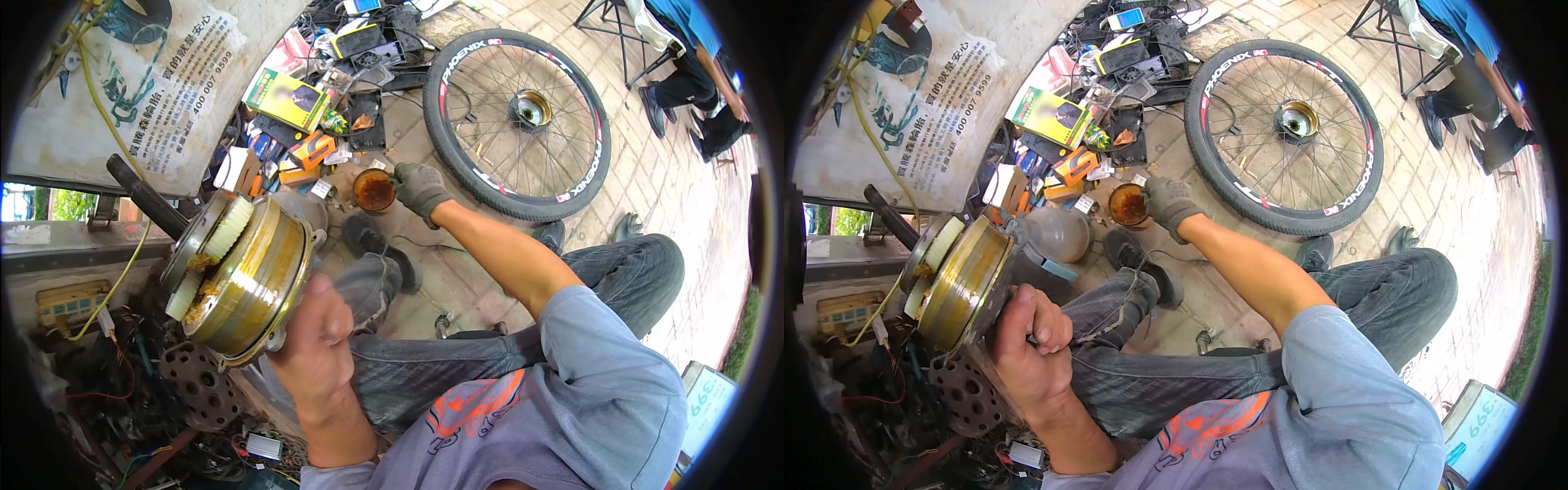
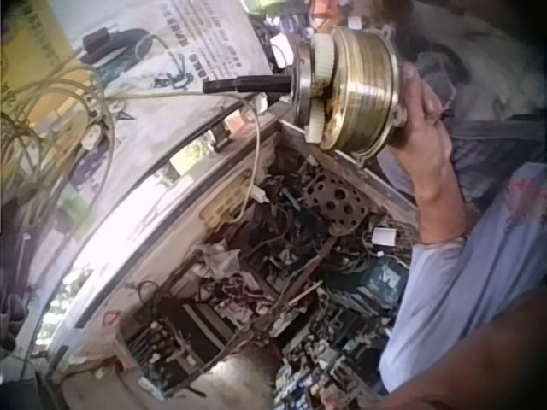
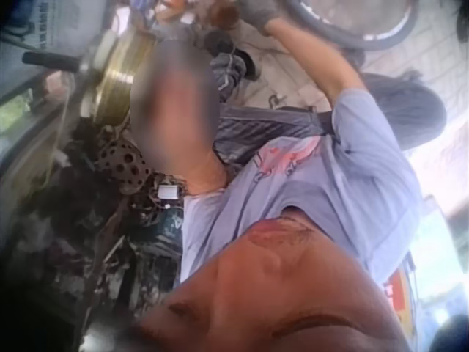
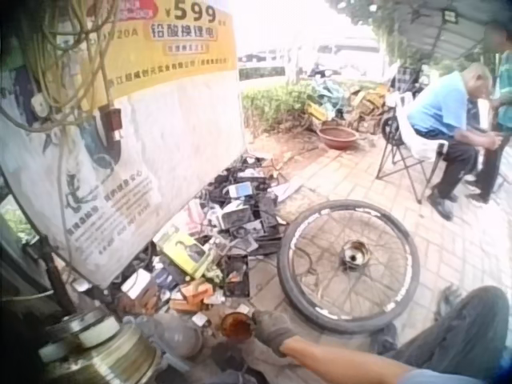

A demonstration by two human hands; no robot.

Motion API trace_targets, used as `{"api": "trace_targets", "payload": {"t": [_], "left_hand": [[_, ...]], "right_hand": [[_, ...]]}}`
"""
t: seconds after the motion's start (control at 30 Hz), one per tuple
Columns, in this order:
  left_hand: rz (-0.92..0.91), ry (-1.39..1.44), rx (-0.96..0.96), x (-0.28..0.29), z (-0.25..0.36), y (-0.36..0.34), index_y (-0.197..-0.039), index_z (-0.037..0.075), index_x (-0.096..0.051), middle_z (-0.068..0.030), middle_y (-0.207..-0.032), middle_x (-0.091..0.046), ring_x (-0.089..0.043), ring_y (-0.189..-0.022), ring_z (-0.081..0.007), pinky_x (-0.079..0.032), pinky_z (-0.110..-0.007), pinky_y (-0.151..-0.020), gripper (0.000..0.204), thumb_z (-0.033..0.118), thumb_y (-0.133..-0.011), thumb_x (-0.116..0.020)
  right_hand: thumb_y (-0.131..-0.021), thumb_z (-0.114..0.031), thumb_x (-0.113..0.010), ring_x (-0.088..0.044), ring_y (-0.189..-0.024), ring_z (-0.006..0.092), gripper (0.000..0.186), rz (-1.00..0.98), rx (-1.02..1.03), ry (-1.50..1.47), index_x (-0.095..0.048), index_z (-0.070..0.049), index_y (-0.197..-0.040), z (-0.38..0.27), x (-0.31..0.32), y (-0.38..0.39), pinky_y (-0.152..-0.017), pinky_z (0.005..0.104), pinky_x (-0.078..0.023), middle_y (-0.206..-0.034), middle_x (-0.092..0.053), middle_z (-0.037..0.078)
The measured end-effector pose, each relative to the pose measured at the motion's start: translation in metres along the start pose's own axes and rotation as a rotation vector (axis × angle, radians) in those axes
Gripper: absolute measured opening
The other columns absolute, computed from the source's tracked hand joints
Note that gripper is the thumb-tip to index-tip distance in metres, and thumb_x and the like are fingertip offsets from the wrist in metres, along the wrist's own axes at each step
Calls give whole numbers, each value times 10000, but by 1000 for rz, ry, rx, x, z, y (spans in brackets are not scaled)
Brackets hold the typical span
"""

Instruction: The person sits on the ground and works on a mechanical part, likely a clutch assembly, by hand and with a brush. They rotate the part, apply lubricant, and manipulate its components in a cluttered workshop setting.

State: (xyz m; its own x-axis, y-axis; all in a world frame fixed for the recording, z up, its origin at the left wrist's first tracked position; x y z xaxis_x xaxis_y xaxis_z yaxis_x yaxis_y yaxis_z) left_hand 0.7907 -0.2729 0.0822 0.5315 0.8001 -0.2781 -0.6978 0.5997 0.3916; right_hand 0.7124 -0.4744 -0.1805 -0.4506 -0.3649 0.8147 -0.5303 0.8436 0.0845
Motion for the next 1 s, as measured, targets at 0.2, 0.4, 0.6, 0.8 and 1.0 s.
{"api": "trace_targets", "payload": {"t": [0.2, 0.4, 0.6, 0.8, 1.0], "left_hand": [[-53, -37, -30, 0, 0, 0, -683, 100, -447, 17, -524, -354, -264, -404, -65, -215, -225, -396, 228, 124, -895, -527], [-65, -16, -29, 3, -1, -1, -676, 106, -437, 14, -519, -356, -267, -403, -65, -221, -226, -395, 240, 124, -896, -530], [-95, -26, -46, 0, 0, -1, -699, 101, -453, 13, -517, -356, -268, -404, -66, -223, -225, -395, 212, 117, -890, -542], [-59, -21, -50, 1, 0, -1, -698, 102, -447, 12, -517, -357, -269, -401, -65, -225, -223, -394, 218, 118, -892, -545], [-102, -8, -46, 3, 0, -2, -687, 108, -437, 12, -516, -358, -267, -400, -65, -221, -223, -394, 234, 124, -894, -545]], "right_hand": [[-781, -269, -608, -623, -867, 367, 217, -4, -75, -4, -635, -80, -885, 8, -34, -9, -743, 443, -475, -899, -651, 189], [-801, -233, -561, -635, -924, 353, 250, -171, -167, -34, -674, -56, -938, -1, -29, -6, -799, 437, -497, -973, -655, 207], [-830, -303, -585, -629, -902, 371, 288, -182, -260, -83, -673, -68, -970, 6, -30, -10, -795, 429, -480, -946, -657, 208], [-820, -327, -616, -623, -929, 361, 319, -121, -373, -246, -670, -53, -973, 13, -25, -4, -805, 419, -475, -931, -662, 206], [-825, -362, -619, -618, -940, 362, 350, -115, -367, -248, -668, -51, -977, 15, -20, 5, -816, 416, -473, -959, -656, 212]]}}
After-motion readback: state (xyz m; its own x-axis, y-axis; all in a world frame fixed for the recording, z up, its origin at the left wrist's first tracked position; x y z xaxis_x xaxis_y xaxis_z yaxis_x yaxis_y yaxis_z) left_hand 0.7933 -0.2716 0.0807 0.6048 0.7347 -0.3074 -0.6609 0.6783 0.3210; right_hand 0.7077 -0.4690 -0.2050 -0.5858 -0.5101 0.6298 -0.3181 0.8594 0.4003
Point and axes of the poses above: each hand's wrist, its own y-axis away from the middle knuckle, its own x-axis out of the back of the hand, z = x × y, the point moved 6 cm from there along -y, towards the middle knuckle
